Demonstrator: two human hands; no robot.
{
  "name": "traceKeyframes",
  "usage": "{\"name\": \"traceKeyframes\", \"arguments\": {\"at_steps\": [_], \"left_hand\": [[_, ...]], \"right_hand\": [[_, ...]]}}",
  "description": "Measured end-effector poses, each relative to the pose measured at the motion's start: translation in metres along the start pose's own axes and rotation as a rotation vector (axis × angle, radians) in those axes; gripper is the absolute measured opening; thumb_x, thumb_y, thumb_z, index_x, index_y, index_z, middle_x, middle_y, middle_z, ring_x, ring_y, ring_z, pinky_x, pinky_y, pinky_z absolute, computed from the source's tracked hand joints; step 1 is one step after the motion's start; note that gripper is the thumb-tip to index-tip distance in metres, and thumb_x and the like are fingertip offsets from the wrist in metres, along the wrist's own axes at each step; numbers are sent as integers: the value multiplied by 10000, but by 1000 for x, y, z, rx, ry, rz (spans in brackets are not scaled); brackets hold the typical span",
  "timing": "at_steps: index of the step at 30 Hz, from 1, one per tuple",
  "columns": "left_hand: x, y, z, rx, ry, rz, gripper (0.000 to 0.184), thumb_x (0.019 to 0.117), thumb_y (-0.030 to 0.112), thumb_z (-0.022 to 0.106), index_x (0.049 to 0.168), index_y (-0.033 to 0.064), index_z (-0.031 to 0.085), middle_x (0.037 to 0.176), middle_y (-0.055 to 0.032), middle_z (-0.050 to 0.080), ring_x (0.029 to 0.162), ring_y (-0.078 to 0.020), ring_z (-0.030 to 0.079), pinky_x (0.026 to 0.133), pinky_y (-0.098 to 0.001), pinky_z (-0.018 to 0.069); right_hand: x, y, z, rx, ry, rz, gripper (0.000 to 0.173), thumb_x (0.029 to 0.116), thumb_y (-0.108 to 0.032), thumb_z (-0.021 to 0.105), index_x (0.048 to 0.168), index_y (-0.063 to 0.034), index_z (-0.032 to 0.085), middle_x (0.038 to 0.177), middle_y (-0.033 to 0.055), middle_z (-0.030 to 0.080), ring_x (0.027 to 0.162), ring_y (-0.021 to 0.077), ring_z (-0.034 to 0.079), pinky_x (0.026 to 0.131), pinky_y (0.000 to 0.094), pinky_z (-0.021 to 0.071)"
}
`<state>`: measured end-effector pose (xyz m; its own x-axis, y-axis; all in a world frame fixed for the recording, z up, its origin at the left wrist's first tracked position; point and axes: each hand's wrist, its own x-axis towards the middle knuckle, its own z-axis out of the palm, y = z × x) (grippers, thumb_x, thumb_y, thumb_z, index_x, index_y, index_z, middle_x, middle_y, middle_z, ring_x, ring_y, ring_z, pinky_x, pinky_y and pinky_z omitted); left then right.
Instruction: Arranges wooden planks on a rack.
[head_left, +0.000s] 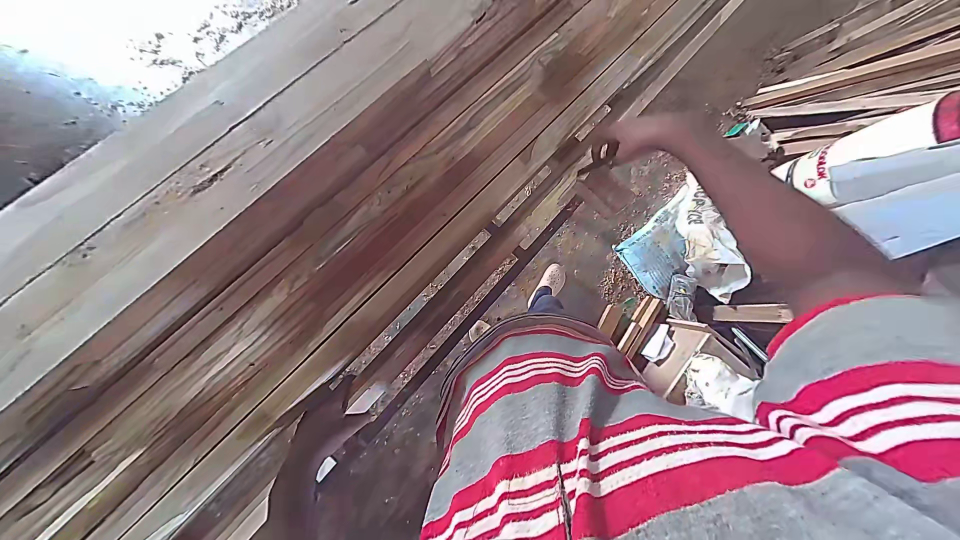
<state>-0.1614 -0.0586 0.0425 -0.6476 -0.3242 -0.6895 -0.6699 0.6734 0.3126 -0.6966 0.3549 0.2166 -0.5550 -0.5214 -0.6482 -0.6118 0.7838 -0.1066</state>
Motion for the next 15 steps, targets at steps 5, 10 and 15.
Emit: {"name": "traceKeyframes", "arguments": {"at_steps": [5, 10, 15], "left_hand": [[-6, 12, -7, -73, -37, 25, 802, 781, 149, 857, 1484, 55, 484, 1359, -312, 583, 1276, -492, 556, 1044, -692, 430], [-2, 4, -13, 39, -81, 67, 771, 774, 223, 851, 1447, 36, 526, 1383, -334, 553, 1306, -523, 517, 1055, -723, 386], [-8, 15, -24, -2, -85, 100, 832, 704, 290, 847, 1418, -15, 547, 1383, -356, 533, 1315, -536, 478, 1068, -735, 347]], "right_hand": [[-24, 0, 111, 558, 221, -45, 469, 913, -14, 710, 1368, 7, 596, 1302, 239, 646, 1169, 363, 649, 1029, 537, 508], [-17, -83, 212, 1038, 488, -30, 557, 914, -77, 739, 1430, -45, 532, 1295, 197, 656, 1076, 276, 697, 923, 449, 585], [-9, -99, 210, 1137, 798, 196, 668, 936, -60, 727, 1531, -45, 425, 1289, 205, 662, 1051, 288, 704, 917, 452, 585]]}}
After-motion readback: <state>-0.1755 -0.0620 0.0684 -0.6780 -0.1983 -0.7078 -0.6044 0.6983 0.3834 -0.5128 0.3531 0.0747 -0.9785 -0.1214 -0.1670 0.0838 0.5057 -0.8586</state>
